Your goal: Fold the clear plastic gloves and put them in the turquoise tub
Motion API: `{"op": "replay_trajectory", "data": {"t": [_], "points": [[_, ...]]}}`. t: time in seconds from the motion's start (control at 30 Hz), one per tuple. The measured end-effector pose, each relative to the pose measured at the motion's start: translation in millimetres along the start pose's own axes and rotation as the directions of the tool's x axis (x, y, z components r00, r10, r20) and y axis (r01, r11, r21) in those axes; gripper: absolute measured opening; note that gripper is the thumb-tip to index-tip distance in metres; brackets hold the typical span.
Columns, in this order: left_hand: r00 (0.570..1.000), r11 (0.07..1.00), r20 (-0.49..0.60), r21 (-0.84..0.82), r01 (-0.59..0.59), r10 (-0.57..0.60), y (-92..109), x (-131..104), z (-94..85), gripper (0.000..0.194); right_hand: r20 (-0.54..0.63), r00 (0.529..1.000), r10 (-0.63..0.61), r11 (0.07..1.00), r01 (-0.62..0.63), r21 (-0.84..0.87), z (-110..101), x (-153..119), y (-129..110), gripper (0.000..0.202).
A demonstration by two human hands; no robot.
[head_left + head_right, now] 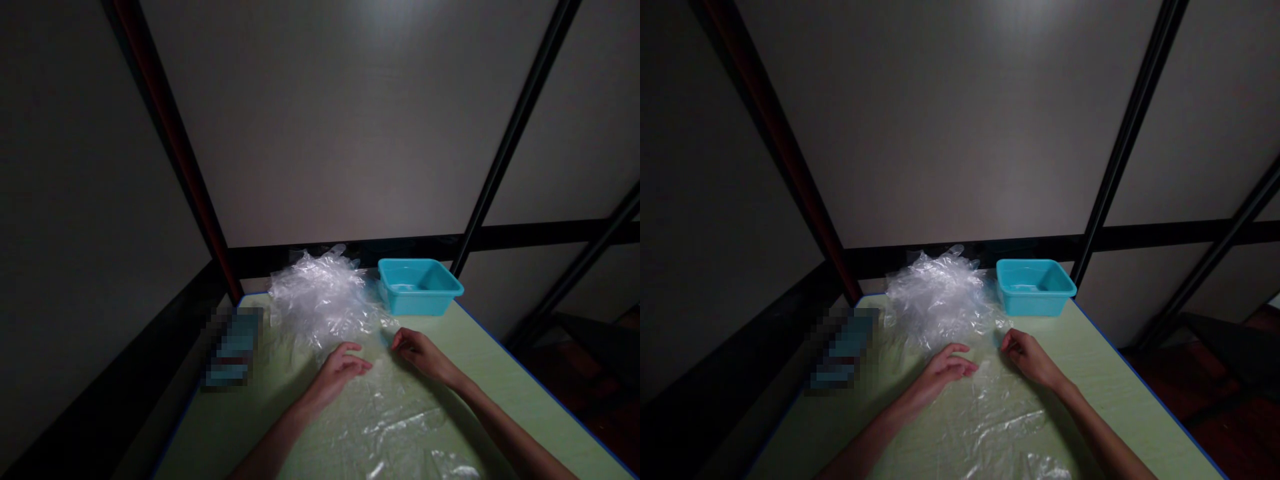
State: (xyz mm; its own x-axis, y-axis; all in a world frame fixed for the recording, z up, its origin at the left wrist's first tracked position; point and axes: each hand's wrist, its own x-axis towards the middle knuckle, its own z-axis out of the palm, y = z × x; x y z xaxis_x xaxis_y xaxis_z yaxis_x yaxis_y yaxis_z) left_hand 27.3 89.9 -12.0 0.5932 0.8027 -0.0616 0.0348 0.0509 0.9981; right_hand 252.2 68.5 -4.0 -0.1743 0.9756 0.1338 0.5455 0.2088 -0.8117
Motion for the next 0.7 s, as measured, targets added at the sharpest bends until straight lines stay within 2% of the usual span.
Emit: {"op": "replay_trajectory", "data": {"t": [0.13,0.23,0.37,0.4,0.43,0.5,0.57,0.63,0.7], "points": [[0.998,0.992,0.036,0.117,-0.050,0.046,1.3,-7.0,1.5,0.026,-0.005,1.000,-0.011,1.000,0.010,-0.021,-1.0,0.9,0.4,0.025],[0.997,0.966,0.020,0.245,-0.078,0.076,2.9,-13.2,4.7,0.021,-0.033,0.999,-0.017,0.998,0.015,-0.062,0.2,-3.6,-2.8,0.023],[0.989,0.892,-0.023,0.435,-0.123,0.148,7.8,-28.8,12.2,0.029,-0.077,0.996,-0.038,0.990,0.027,-0.136,12.3,-26.6,-18.6,0.027],[0.986,0.837,-0.001,0.529,-0.139,0.164,8.1,-33.6,14.4,0.034,-0.061,0.996,-0.059,0.986,0.048,-0.160,17.4,-34.4,-23.4,0.032],[0.984,0.755,0.040,0.636,-0.157,0.171,7.7,-38.4,16.5,0.040,0.010,0.995,-0.100,0.963,0.100,-0.250,23.0,-42.2,-27.6,0.038],[0.976,0.532,0.144,0.820,-0.210,0.162,4.5,-46.3,20.0,0.048,0.139,0.980,-0.144,0.903,0.187,-0.386,34.1,-55.6,-33.0,0.049],[0.964,0.354,0.216,0.899,-0.258,0.153,-1.1,-51.0,22.2,0.055,0.224,0.962,-0.158,0.844,0.249,-0.474,43.3,-64.1,-33.1,0.057],[0.954,0.255,0.248,0.924,-0.285,0.167,-7.3,-52.3,22.8,0.059,0.257,0.953,-0.164,0.803,0.280,-0.526,49.3,-67.8,-29.3,0.060],[0.949,0.201,0.264,0.934,-0.296,0.172,-11.6,-51.7,22.4,0.062,0.268,0.949,-0.166,0.774,0.294,-0.561,52.1,-68.7,-24.9,0.061]]}}
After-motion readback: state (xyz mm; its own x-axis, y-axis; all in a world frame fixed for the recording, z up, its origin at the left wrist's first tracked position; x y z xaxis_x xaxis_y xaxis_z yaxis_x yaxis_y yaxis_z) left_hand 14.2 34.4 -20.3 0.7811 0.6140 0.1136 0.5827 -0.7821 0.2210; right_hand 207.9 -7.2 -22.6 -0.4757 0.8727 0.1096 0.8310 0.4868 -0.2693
